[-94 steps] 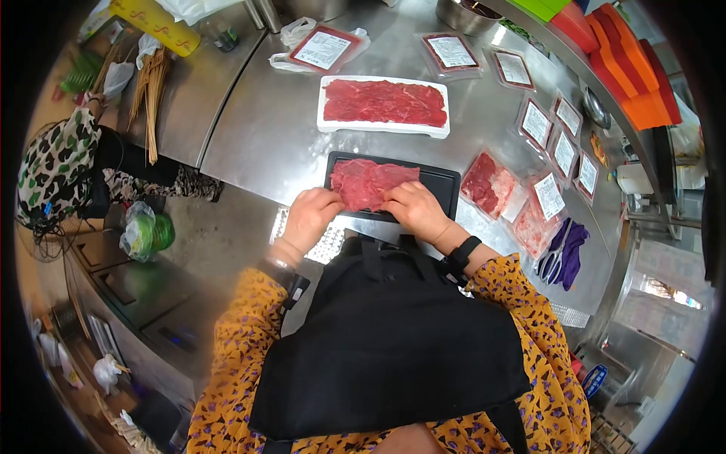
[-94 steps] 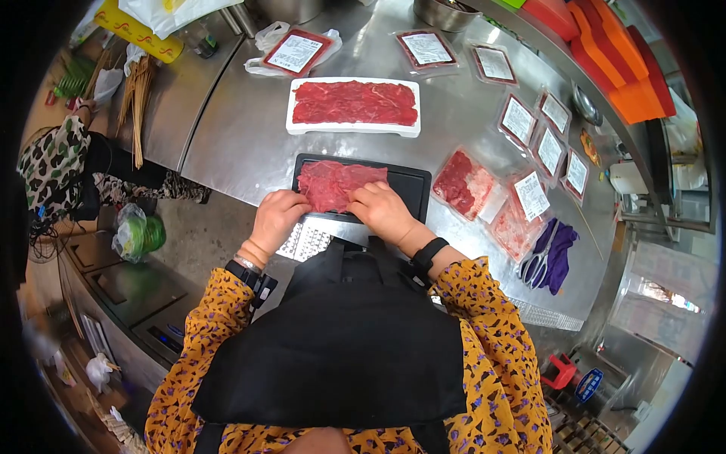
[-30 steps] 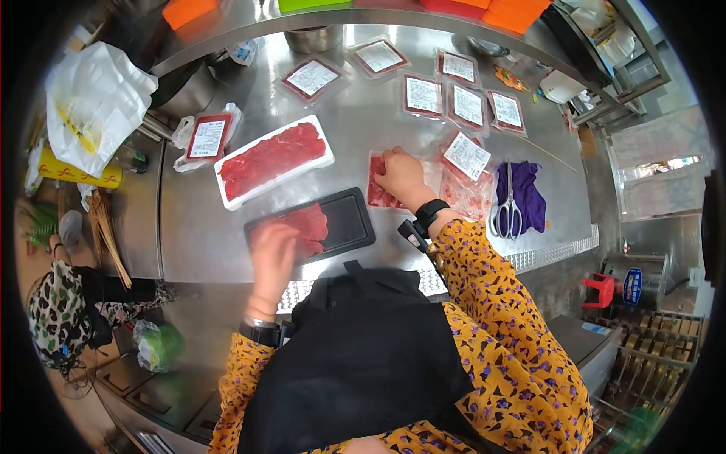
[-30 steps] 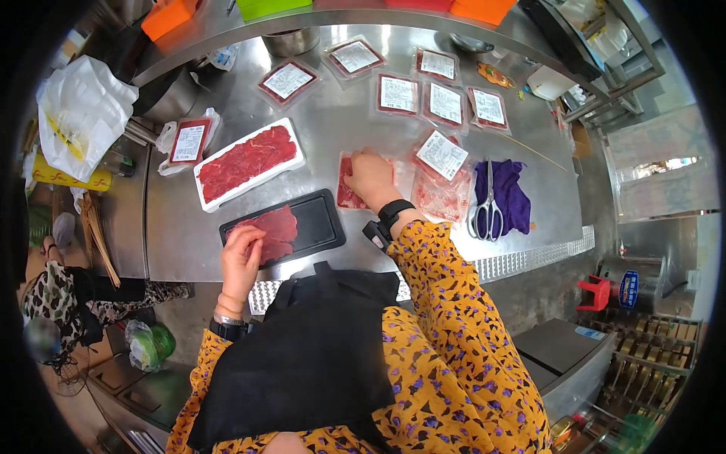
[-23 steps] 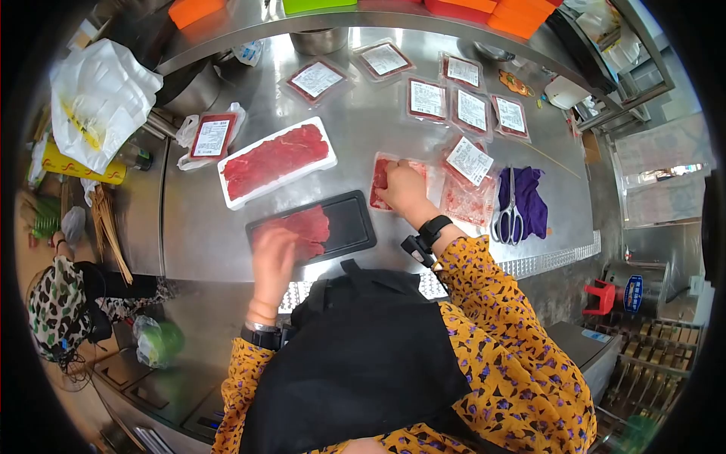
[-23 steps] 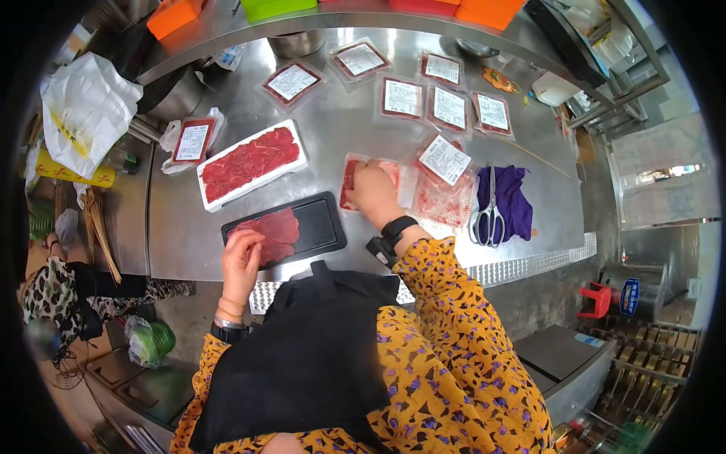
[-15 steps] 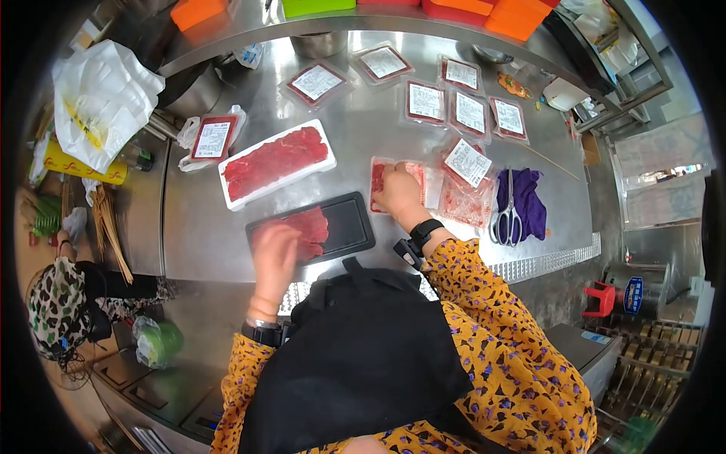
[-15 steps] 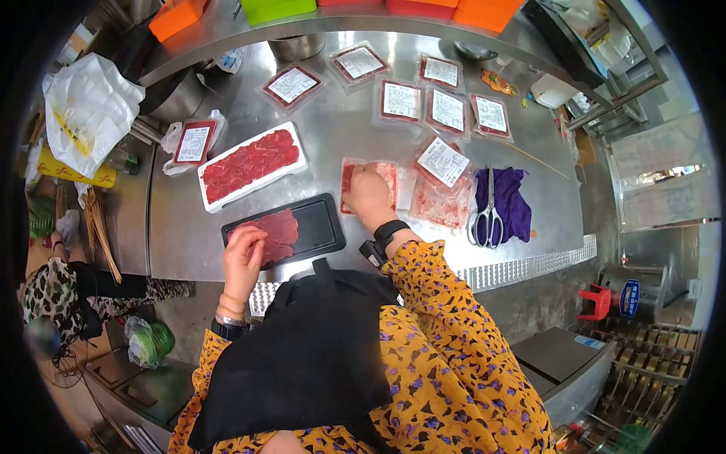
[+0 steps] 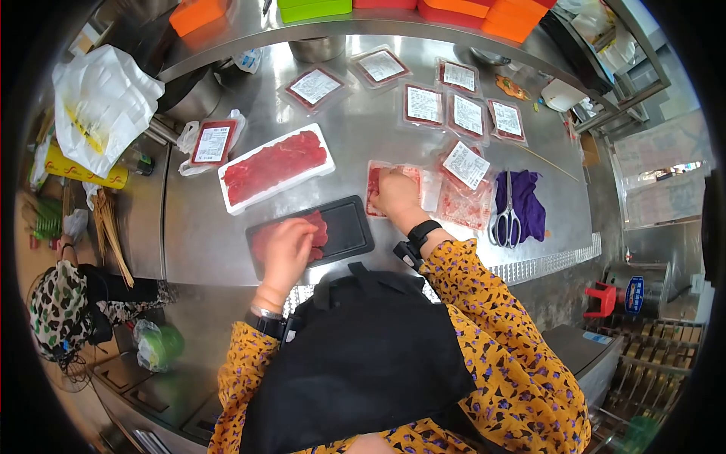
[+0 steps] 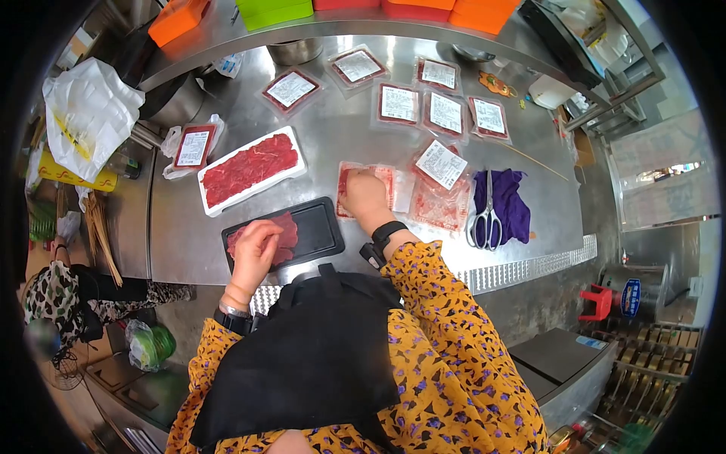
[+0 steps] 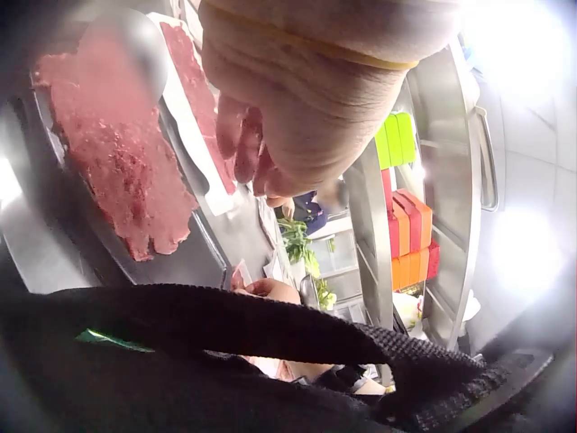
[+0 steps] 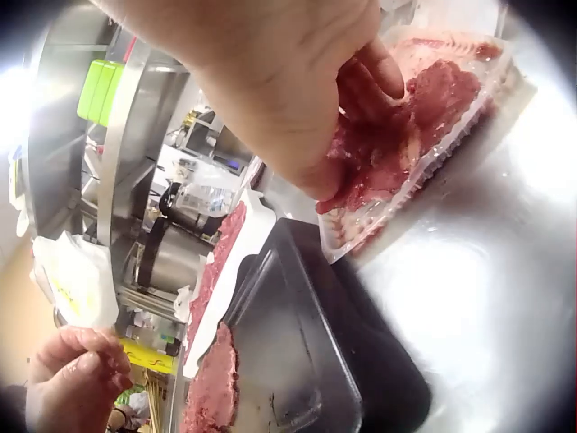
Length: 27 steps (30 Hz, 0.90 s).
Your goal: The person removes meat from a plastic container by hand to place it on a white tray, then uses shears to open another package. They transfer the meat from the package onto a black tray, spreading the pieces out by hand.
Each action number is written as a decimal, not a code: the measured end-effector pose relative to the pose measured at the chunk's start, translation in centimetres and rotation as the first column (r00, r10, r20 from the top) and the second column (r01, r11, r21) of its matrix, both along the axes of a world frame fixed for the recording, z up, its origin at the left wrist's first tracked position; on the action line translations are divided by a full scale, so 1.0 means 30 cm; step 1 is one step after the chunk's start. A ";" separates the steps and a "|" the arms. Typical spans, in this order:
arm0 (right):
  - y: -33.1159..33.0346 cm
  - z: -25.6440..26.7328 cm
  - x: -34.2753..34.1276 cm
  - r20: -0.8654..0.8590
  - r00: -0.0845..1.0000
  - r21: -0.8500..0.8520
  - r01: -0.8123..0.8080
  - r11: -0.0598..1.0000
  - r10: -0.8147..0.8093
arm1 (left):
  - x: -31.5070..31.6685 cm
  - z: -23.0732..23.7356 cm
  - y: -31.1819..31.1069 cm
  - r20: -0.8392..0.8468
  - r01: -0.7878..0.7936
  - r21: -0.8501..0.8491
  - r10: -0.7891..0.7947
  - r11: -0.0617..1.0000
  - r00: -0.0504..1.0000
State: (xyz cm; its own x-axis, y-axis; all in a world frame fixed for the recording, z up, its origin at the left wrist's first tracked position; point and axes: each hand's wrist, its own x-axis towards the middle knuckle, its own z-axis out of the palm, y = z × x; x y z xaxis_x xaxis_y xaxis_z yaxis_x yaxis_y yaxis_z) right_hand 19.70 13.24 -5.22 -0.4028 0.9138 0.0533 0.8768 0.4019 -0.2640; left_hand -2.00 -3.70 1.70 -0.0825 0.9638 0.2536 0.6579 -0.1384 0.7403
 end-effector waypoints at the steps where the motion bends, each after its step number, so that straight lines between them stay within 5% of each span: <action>1: 0.004 -0.003 0.001 0.001 1.000 0.006 -0.020 1.000 0.020 | 0.008 0.005 0.008 0.017 0.007 -0.020 -0.007 1.000 1.000; 5: 0.032 -0.009 0.039 -0.124 0.992 -0.096 -0.025 0.995 0.013 | 0.044 0.050 0.048 0.150 0.056 -0.100 -0.040 0.993 0.988; 8: 0.059 -0.059 0.092 -0.417 0.906 -0.257 -0.045 0.965 -0.069 | 0.057 0.034 0.076 0.227 0.051 -0.229 0.002 0.972 0.974; 11: 0.089 -0.131 0.139 -0.672 0.700 -0.487 -0.172 0.856 -0.241 | 0.070 0.005 0.123 0.215 0.078 -0.214 -0.031 0.974 0.976; 14: 0.071 -0.026 0.163 -0.677 0.431 -0.731 -0.308 0.608 -0.596 | 0.104 0.012 0.193 0.267 0.121 -0.280 -0.044 0.952 0.963; 17: 0.072 0.029 0.186 -0.694 0.342 -0.715 -0.434 0.548 -0.634 | 0.145 -0.112 0.287 0.510 0.205 -0.334 -0.006 0.920 0.860; 21: 0.043 0.090 0.196 -0.726 0.270 -0.654 -0.556 0.514 -0.632 | 0.261 -0.042 0.376 0.793 0.287 -0.516 0.323 0.808 0.517; 24: 0.022 0.098 0.189 -0.757 0.247 -0.623 -0.554 0.553 -0.606 | 0.287 -0.097 0.401 0.892 0.385 -0.396 0.249 0.833 0.378; 27: 0.021 0.086 0.207 -0.799 0.285 -0.595 -0.501 0.628 -0.530 | 0.298 -0.112 0.405 0.882 0.390 -0.423 0.273 0.818 0.384</action>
